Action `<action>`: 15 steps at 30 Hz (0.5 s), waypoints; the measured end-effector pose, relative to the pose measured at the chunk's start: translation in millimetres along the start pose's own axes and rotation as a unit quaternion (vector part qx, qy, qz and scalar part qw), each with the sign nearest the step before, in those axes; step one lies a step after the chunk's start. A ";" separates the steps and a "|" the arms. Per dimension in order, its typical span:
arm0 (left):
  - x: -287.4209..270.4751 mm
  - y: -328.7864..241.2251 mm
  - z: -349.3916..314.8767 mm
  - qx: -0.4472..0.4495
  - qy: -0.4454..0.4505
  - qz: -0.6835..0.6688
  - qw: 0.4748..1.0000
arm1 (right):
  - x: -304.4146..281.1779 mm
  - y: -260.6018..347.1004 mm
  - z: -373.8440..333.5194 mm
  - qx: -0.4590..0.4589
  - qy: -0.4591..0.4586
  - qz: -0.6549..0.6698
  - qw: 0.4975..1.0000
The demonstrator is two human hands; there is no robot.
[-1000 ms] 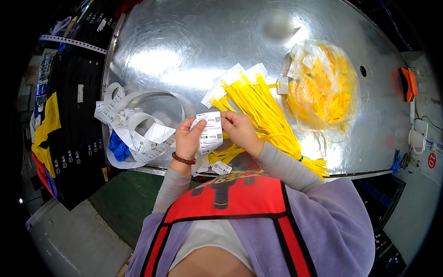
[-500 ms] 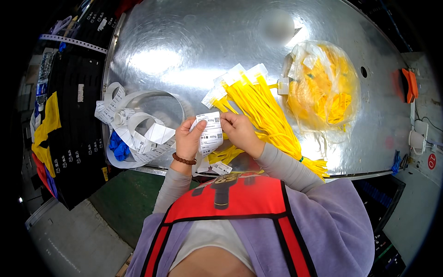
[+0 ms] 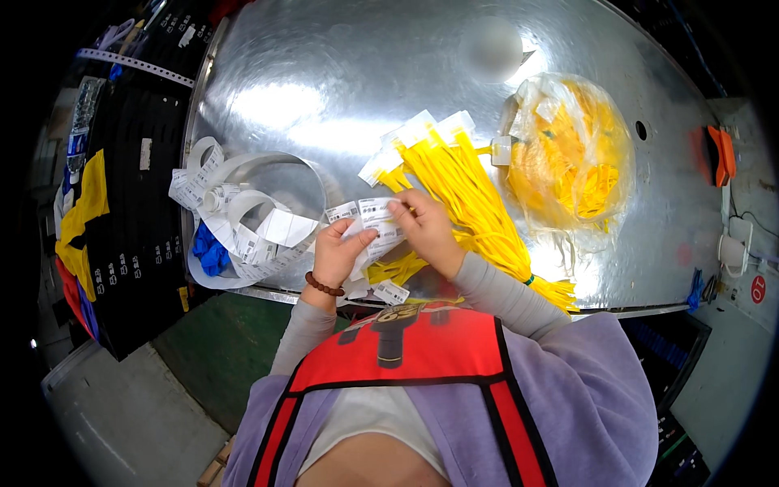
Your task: The person repeatedly picks up small white labels from a roll and attaches them to bundles of yellow rubber bands on a stainless steel table. The person handles the labels and bundles one at a time, placing the labeled bundles back on the table.
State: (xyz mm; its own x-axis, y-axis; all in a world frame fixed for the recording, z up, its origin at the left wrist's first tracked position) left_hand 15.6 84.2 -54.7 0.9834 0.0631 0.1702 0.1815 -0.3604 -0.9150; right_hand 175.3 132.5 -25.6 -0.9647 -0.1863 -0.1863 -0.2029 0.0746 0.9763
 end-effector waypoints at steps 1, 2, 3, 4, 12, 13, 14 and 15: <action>-3.2 -0.4 -4.8 -0.001 0.018 0.033 0.999 | -5.5 -4.0 0.6 0.015 -0.026 0.024 0.999; -8.1 -1.0 -10.7 -0.002 0.035 0.066 0.997 | -10.5 -8.6 1.5 0.030 -0.051 0.047 0.997; -14.5 -7.4 -17.7 -0.007 0.052 0.103 0.993 | -18.0 -13.1 3.8 0.034 -0.089 0.065 0.993; -30.2 -8.6 -24.0 -0.011 0.036 0.083 0.996 | -21.5 -17.4 6.8 0.026 -0.107 0.071 0.991; -134.5 -93.7 -87.2 0.141 -0.089 0.121 0.979 | 49.0 22.4 -25.8 -0.209 0.173 -0.229 0.935; -137.0 -103.3 -92.9 0.167 -0.096 0.178 0.965 | 58.2 20.2 -24.4 -0.190 0.208 -0.240 0.929; -134.3 -117.9 -98.6 0.224 -0.116 0.270 0.929 | 52.2 16.7 -7.4 -0.212 0.127 -0.275 0.929; -122.4 -136.6 -101.7 0.278 -0.133 0.357 0.882 | 43.9 11.9 14.9 -0.232 0.043 -0.309 0.922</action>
State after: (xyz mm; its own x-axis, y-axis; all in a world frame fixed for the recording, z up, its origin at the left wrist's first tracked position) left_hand -130.0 31.1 86.7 0.7999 0.2478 -0.5466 -0.5839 0.1108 -0.8042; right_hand 128.0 139.9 -23.8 -0.6689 -0.1307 -0.7318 -0.5958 -0.4944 0.6329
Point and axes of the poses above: each hand's wrist, its own z-axis towards the middle knuckle, its own x-axis out of the palm, y = z × x, the point moved 8 cm from there along z, towards the middle knuckle, and after that the axes turned 4 degrees about x, right-handed, at the moved point
